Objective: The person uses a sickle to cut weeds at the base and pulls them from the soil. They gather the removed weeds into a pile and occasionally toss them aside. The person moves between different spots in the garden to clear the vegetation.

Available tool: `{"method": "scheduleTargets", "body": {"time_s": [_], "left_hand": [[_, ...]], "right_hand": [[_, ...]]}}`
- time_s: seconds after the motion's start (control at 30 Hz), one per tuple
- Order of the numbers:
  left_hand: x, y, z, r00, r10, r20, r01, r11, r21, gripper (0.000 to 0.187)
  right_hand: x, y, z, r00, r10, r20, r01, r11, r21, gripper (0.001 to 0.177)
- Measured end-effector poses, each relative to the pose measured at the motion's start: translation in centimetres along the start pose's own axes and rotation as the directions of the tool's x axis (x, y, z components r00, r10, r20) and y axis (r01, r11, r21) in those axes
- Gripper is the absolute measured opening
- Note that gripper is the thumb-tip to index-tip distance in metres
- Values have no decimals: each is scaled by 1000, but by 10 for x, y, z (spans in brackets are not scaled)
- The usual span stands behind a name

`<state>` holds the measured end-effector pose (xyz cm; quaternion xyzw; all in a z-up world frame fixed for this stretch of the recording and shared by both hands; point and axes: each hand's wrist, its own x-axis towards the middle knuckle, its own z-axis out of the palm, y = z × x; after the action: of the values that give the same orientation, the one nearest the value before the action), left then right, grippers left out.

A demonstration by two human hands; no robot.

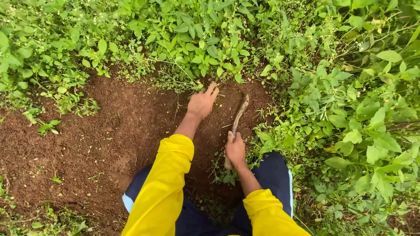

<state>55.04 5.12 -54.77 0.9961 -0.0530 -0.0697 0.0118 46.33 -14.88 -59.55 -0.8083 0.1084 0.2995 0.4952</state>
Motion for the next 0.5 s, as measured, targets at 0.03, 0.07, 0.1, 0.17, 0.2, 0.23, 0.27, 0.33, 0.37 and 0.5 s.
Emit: {"method": "scheduleTargets", "body": {"time_s": [0.03, 0.07, 0.1, 0.17, 0.2, 0.23, 0.27, 0.33, 0.37, 0.5], "left_hand": [[8, 3, 4, 998, 51, -21, -50, 999, 21, 49], [10, 8, -6, 998, 54, -21, -54, 998, 22, 49], [15, 12, -18, 998, 61, 30, -62, 998, 26, 47], [29, 18, -33, 994, 73, 82, -76, 997, 28, 45], [37, 19, -36, 992, 22, 126, -26, 999, 31, 55], [46, 19, -41, 985, -32, 167, 26, 999, 39, 65], [56, 14, -32, 986, -29, 165, 23, 999, 39, 65], [76, 3, -14, 965, -132, 225, 112, 989, 99, 75], [81, 1, -17, 967, -129, 221, 109, 989, 101, 75], [106, -8, 10, 956, -157, 249, 125, 982, 140, 70]], "right_hand": [[8, -5, -7, 999, -29, -26, 29, 1000, 11, 39], [15, -10, -7, 999, -29, -29, 29, 999, 13, 39], [24, -16, -8, 999, -37, -35, 37, 999, -19, 39], [38, -23, -5, 998, -41, -46, 39, 998, -51, 39], [42, -23, -2, 999, -31, -41, 29, 998, -50, 38], [48, -24, 2, 999, -25, -35, 23, 999, -49, 38], [35, -25, -2, 999, -25, -38, 24, 999, -48, 38], [7, -27, -7, 999, 31, 8, -30, 997, -76, 46], [3, -21, -12, 1000, 28, 3, -28, 997, -73, 46], [11, -5, -20, 998, 57, -17, -58, 997, -50, 63]]}}
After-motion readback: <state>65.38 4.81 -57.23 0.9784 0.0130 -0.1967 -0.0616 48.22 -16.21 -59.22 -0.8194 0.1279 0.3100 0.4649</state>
